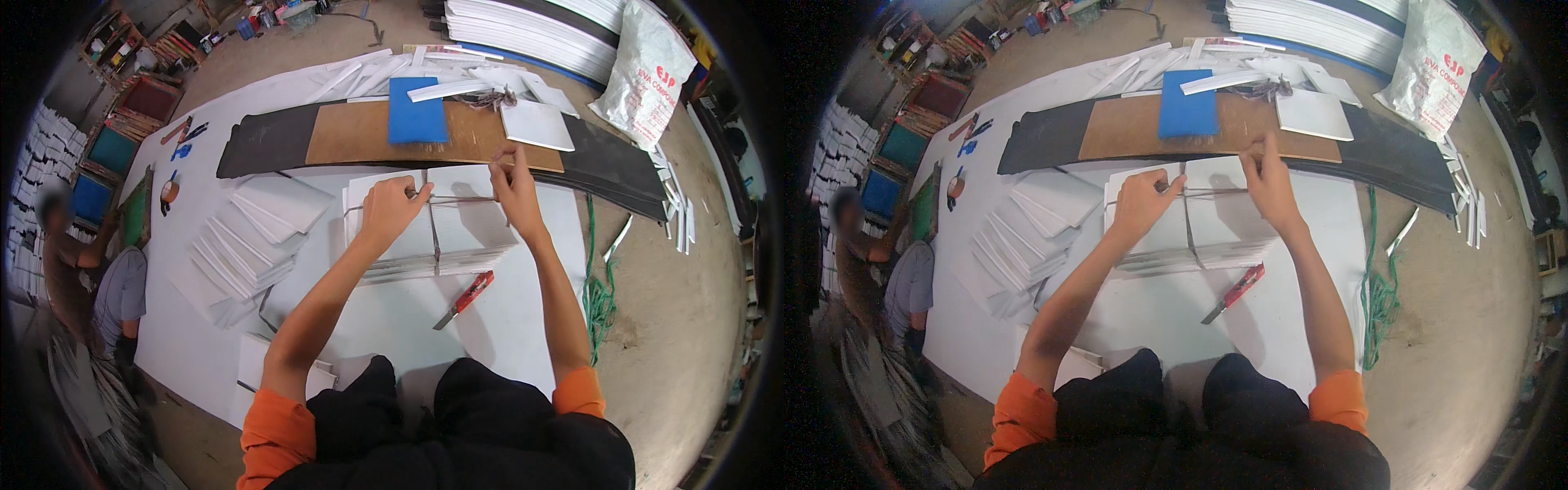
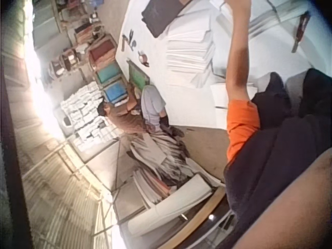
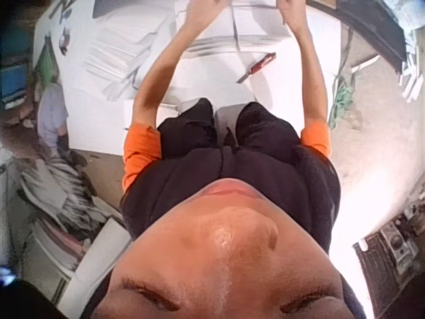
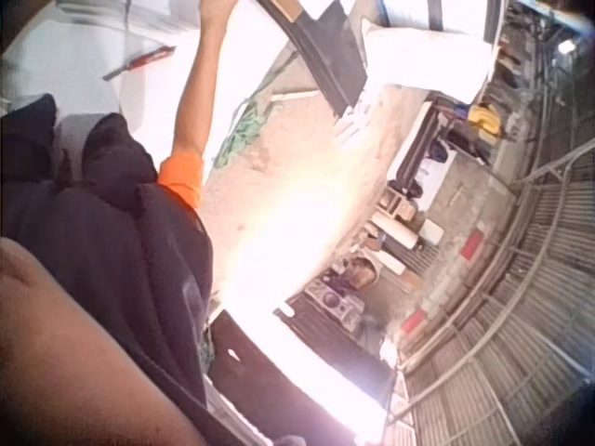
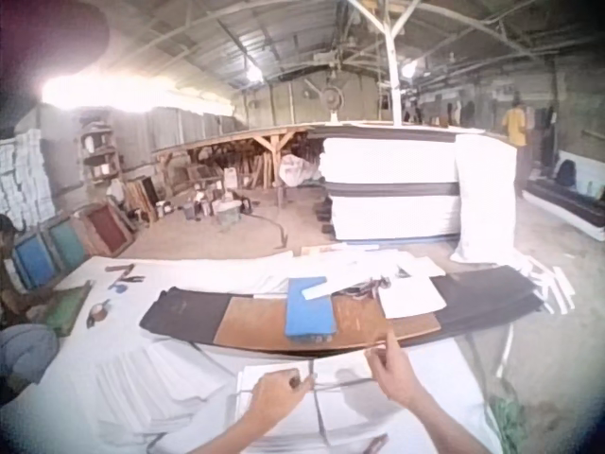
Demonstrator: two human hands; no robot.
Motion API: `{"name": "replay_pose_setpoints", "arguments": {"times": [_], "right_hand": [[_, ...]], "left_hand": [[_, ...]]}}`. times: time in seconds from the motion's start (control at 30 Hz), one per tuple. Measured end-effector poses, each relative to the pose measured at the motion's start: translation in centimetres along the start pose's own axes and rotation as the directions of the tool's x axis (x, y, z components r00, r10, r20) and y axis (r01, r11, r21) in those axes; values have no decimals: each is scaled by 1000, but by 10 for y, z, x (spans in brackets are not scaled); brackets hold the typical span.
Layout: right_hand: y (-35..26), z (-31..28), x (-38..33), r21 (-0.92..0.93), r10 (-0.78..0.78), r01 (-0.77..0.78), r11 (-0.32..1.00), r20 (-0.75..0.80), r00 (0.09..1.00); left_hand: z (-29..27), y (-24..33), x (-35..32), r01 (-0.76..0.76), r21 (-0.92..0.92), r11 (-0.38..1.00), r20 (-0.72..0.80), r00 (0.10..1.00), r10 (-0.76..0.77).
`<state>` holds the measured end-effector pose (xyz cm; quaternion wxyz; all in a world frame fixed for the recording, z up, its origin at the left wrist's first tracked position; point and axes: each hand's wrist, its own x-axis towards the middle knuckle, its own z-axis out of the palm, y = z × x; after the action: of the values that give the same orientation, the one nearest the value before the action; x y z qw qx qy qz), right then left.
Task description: The person gathers a stack of white rectangular sheets on a workbench and secures them with a long strip of fabric. They wrap the fabric around the stack multiple times, tie a knot to hold the bundle together, and trim the excess fabric with a utility knife.
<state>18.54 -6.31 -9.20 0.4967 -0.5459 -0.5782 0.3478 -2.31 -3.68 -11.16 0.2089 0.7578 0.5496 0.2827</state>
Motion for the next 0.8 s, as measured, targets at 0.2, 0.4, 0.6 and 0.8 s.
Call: {"name": "replay_pose_setpoints", "arguments": {"times": [0.2,0.4,0.6,0.8], "right_hand": [[36,0,-4,-485,-108,116,867,46,993],[49,-11,-11,-536,-98,54,842,-53,994],[53,-14,-9,-506,-200,118,855,-112,973],[47,-21,-5,-159,144,-176,971,-197,970]], "left_hand": [[16,-20,9,-95,-6,995,-73,993,94],[7,-34,14,-74,34,997,31,997,73],[9,-39,14,-105,30,994,23,994,104],[7,-33,15,-87,-25,996,-52,995,86]]}}
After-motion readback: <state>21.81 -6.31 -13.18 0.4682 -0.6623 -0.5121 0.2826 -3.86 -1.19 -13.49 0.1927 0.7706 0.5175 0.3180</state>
